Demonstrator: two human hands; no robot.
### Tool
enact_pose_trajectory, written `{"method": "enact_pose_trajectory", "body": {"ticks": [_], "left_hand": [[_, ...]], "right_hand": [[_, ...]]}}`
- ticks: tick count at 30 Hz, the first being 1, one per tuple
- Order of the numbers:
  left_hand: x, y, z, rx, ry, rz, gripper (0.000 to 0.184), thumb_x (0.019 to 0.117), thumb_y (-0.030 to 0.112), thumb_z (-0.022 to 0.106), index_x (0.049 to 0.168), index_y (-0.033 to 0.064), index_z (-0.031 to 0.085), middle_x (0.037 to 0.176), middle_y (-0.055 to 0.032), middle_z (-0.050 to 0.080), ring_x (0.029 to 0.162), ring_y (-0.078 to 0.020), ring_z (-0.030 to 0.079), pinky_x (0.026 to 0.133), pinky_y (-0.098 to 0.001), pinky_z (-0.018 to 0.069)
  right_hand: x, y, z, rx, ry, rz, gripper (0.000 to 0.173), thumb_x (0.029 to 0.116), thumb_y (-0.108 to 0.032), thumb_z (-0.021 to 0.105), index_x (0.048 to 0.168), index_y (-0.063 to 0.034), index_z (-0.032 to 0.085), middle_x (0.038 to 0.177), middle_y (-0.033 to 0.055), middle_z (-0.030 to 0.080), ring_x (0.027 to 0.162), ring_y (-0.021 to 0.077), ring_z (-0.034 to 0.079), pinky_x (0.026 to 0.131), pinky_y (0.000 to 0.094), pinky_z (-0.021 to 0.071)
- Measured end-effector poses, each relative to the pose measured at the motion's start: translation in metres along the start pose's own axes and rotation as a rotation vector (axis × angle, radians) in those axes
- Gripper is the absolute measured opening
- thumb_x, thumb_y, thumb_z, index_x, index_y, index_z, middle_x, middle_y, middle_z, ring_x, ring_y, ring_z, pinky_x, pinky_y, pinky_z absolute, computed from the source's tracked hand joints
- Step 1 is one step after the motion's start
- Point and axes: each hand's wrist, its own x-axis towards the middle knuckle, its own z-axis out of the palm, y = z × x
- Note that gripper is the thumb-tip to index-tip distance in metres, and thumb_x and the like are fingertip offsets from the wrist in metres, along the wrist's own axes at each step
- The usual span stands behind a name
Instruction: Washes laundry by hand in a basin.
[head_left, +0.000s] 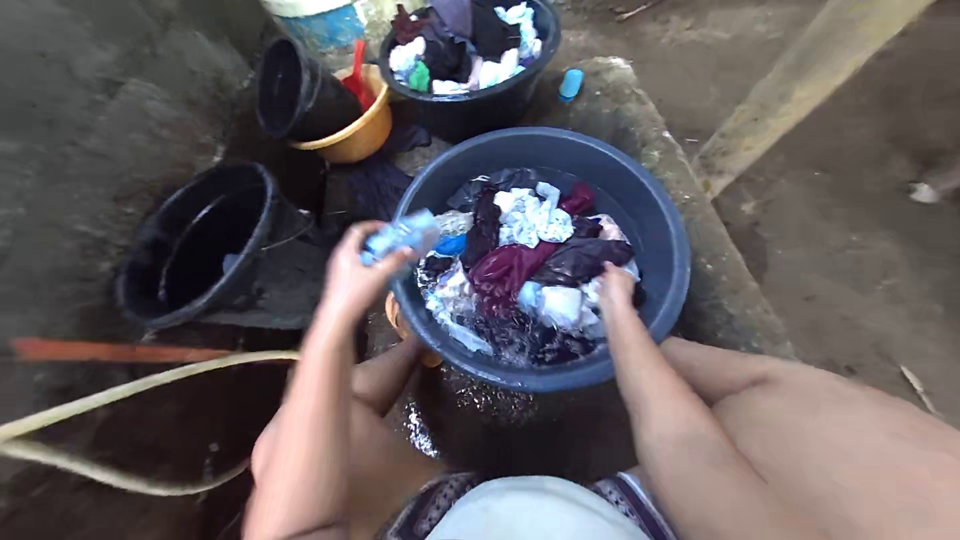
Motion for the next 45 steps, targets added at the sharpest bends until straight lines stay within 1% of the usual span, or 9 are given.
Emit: {"method": "enact_pose_trajectory", "body": {"ticks": [8, 11, 16, 19, 23, 27, 37, 41, 45], "left_hand": [[0.096, -0.050, -0.192, 0.822, 0.285, -0.362, 0.092, 0.0871, 0.042, 0.082, 0.152, -0.0037, 0.036, 0.147, -0.0488, 0.034, 0.129, -0.0716, 0.039, 0.097, -0.0861, 0.0332], [0.109, -0.051, -0.132, 0.954, 0.187, -0.336, 0.087, 0.0873, 0.041, 0.082, 0.151, -0.0026, 0.042, 0.160, -0.0442, 0.011, 0.134, -0.0755, 0.027, 0.093, -0.0902, 0.0309], [0.115, -0.057, 0.078, 0.685, -0.244, 0.053, 0.059, 0.0945, 0.033, 0.073, 0.144, 0.0062, 0.055, 0.161, -0.0289, 0.031, 0.141, -0.0522, 0.042, 0.103, -0.0705, 0.0447], [0.096, -0.095, 0.208, 0.490, -0.706, 0.225, 0.051, 0.0971, 0.026, 0.070, 0.143, 0.0074, 0.059, 0.156, -0.0251, 0.043, 0.144, -0.0428, 0.043, 0.116, -0.0620, 0.0375], [0.042, -0.122, 0.297, 0.563, -0.930, 0.132, 0.050, 0.1048, 0.032, 0.057, 0.154, 0.0275, 0.049, 0.173, -0.0066, 0.016, 0.159, -0.0394, 0.007, 0.114, -0.0800, 0.0144], [0.030, -0.155, 0.315, 0.659, -0.865, 0.041, 0.065, 0.1014, 0.034, 0.061, 0.160, 0.0392, 0.035, 0.175, -0.0024, 0.005, 0.159, -0.0389, 0.003, 0.110, -0.0835, 0.0153], [0.150, -0.186, 0.254, 0.906, -0.807, -0.094, 0.058, 0.1005, 0.014, 0.061, 0.156, 0.0228, 0.045, 0.153, -0.0179, 0.051, 0.136, -0.0474, 0.050, 0.102, -0.0737, 0.0420], [0.139, -0.166, 0.265, 0.856, -0.681, -0.151, 0.059, 0.0939, 0.018, 0.069, 0.150, 0.0103, 0.050, 0.150, -0.0252, 0.050, 0.136, -0.0496, 0.049, 0.109, -0.0771, 0.0317], [0.066, -0.144, 0.291, 0.823, -0.709, 0.263, 0.062, 0.0975, -0.002, 0.054, 0.157, 0.0048, 0.039, 0.166, -0.0257, 0.026, 0.155, -0.0451, 0.021, 0.120, -0.0733, 0.0138]], "right_hand": [[0.034, -0.015, 0.001, 0.059, 0.032, 0.145, 0.058, 0.1075, -0.029, 0.056, 0.152, 0.0036, 0.037, 0.150, 0.0243, 0.046, 0.131, 0.0294, 0.052, 0.107, 0.0428, 0.0442], [0.007, -0.033, 0.037, -0.188, -0.076, -0.061, 0.042, 0.1068, -0.022, 0.054, 0.135, 0.0097, 0.055, 0.134, 0.0304, 0.057, 0.123, 0.0369, 0.057, 0.104, 0.0529, 0.0463], [-0.027, -0.022, 0.092, -0.593, -0.164, -0.459, 0.029, 0.1020, -0.021, 0.061, 0.116, 0.0022, 0.070, 0.147, 0.0299, 0.046, 0.137, 0.0444, 0.047, 0.111, 0.0568, 0.0423], [0.008, -0.014, 0.061, -0.539, 0.064, -0.376, 0.042, 0.1025, -0.025, 0.060, 0.129, 0.0074, 0.061, 0.143, 0.0343, 0.050, 0.136, 0.0486, 0.047, 0.113, 0.0584, 0.0400], [0.054, -0.006, 0.019, -0.051, 0.241, -0.066, 0.067, 0.1022, -0.026, 0.065, 0.153, 0.0060, 0.034, 0.153, 0.0304, 0.042, 0.141, 0.0381, 0.044, 0.115, 0.0509, 0.0394], [0.057, -0.015, 0.031, 0.033, 0.157, 0.113, 0.065, 0.1042, -0.028, 0.061, 0.154, 0.0036, 0.034, 0.152, 0.0277, 0.043, 0.138, 0.0385, 0.046, 0.110, 0.0566, 0.0420], [-0.081, 0.077, 0.102, -1.144, -1.027, -0.715, 0.031, 0.0994, -0.019, 0.061, 0.127, -0.0070, 0.069, 0.135, 0.0271, 0.059, 0.128, 0.0444, 0.056, 0.107, 0.0604, 0.0435], [-0.042, 0.093, 0.078, -1.234, -1.360, -0.665, 0.039, 0.0933, -0.008, 0.069, 0.130, 0.0024, 0.061, 0.136, 0.0267, 0.059, 0.130, 0.0443, 0.055, 0.110, 0.0619, 0.0409], [0.003, 0.099, 0.044, -1.157, -1.114, -0.278, 0.056, 0.1015, -0.004, 0.057, 0.154, 0.0049, 0.040, 0.156, 0.0304, 0.042, 0.147, 0.0429, 0.038, 0.123, 0.0559, 0.0284]]}}
